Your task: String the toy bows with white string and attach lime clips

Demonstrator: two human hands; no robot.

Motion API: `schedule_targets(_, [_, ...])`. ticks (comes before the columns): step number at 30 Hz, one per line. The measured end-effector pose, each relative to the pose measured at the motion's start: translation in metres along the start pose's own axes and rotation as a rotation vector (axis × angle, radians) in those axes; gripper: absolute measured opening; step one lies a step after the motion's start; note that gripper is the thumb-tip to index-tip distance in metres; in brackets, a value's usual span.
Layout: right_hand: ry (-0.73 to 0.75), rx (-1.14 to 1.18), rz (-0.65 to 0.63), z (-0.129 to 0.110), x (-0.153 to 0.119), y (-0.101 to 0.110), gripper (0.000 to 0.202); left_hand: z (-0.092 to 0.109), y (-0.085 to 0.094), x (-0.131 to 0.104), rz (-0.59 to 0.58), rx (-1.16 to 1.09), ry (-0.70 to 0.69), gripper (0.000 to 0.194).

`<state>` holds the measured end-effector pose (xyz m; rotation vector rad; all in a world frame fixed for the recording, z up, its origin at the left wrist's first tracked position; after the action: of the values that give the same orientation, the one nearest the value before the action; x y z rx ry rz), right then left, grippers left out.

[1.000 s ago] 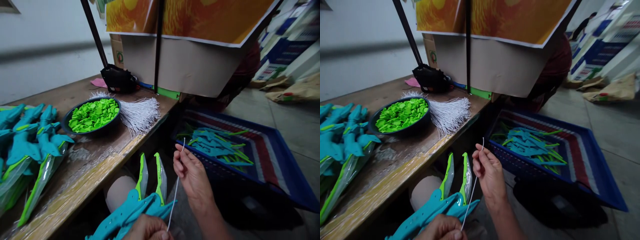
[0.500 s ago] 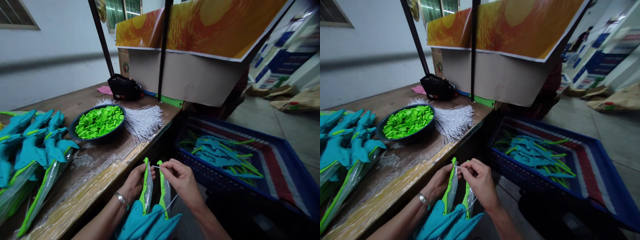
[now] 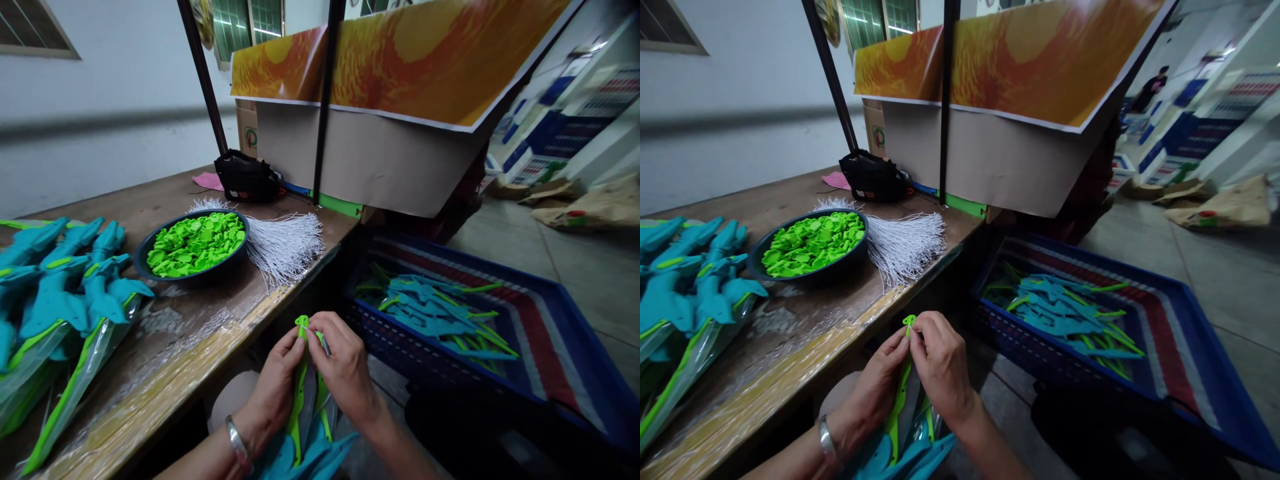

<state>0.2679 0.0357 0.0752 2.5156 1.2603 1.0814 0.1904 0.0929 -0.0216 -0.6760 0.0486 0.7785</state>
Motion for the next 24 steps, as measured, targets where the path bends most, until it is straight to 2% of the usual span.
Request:
schedule_targets(13, [0.006, -0.046, 0.045, 0.004, -0.003, 0.005, 0.016, -0.002, -0.016, -0.003, -0.057, 0.046, -0.01, 0.038])
schedule_targets(20, [0.035, -0.147, 0.047, 0.001, -0.001, 0.0, 0.02, 0.0, -0.016, -0.006, 0.019, 0.077, -0.015, 0.041])
schedule_targets(24, [0.015, -0.218, 0.015, 0.004, -0.002, -0.004, 0.022, -0.005, -0.015, -0.006, 0.074, -0.112, -0.005, 0.034])
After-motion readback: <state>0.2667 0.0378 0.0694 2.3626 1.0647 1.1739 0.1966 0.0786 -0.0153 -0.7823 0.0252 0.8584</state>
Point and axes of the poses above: each hand's wrist, its own x-axis towards the middle knuckle, its own y-axis out of the back of the hand, z = x × y, the point moved 9 cm from there along x, towards the middle knuckle, and after that the axes turned 6 degrees about x, right-handed, at the moved point
